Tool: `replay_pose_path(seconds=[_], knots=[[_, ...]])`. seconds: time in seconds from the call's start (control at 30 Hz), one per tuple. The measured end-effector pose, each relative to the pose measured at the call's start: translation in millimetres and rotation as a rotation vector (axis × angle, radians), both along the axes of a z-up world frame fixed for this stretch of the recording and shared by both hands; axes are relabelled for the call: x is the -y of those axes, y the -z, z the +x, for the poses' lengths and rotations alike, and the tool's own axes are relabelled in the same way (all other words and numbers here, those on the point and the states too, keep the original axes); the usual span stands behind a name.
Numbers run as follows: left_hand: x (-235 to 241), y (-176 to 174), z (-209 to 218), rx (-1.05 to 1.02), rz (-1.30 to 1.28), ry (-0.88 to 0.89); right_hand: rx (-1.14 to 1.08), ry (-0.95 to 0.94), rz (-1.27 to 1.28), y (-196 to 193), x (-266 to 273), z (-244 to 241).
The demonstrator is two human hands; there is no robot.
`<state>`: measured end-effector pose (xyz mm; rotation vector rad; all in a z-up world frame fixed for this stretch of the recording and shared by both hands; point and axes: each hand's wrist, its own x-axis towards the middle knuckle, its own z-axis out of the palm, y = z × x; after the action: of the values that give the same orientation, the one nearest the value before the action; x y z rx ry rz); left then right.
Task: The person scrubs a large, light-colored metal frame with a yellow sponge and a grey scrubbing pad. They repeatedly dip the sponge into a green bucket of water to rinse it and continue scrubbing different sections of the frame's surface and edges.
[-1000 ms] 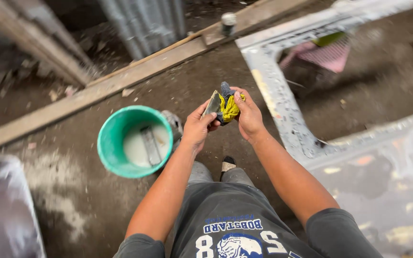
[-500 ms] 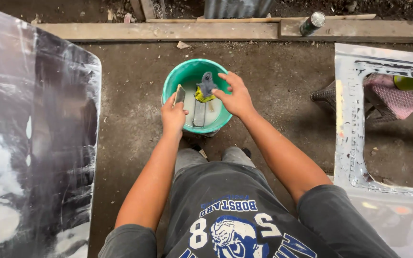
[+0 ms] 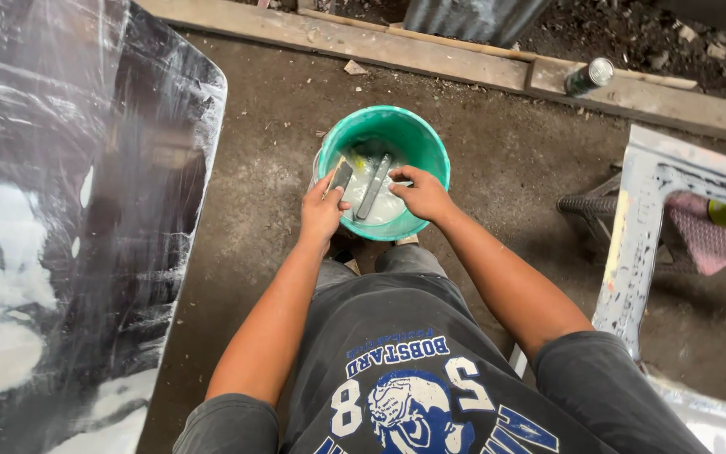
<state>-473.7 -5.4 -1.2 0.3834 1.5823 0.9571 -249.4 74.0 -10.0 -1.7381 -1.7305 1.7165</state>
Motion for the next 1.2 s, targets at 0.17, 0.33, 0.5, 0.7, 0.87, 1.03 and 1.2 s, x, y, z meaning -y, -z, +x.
replay_pose_path(seconds=[0.17,0.33,0.5,0.7,0.87,1.03,1.2], knots=[[-10,-6,21,-0.006,0.019,-0.081,0.057,-0.149,-0.044,19,-13,-1],[-7,20,39,-0.028,0.007,-0.204,0.07,-0.309,-0.114,31,-35,3],[4,32,47,-0.076,-0.068,-0.348,0.125,-0.555,-0.066,67,-57,-16],[7,22,44,-0.011,-0.041,-0.42,0.206,-0.96,0.17,157,-61,-56],[13,38,52,-0.097,-0.04,-0.401,0.48,-1.091,0.009,194,-45,-70],[13,36,52,-0.105,0.022,-0.381,0.575,-1.109,-0.157,208,-25,-62],[3,29,53,-0.164,-0.074,-0.299,0.375,-0.638,0.014,164,-23,-37]])
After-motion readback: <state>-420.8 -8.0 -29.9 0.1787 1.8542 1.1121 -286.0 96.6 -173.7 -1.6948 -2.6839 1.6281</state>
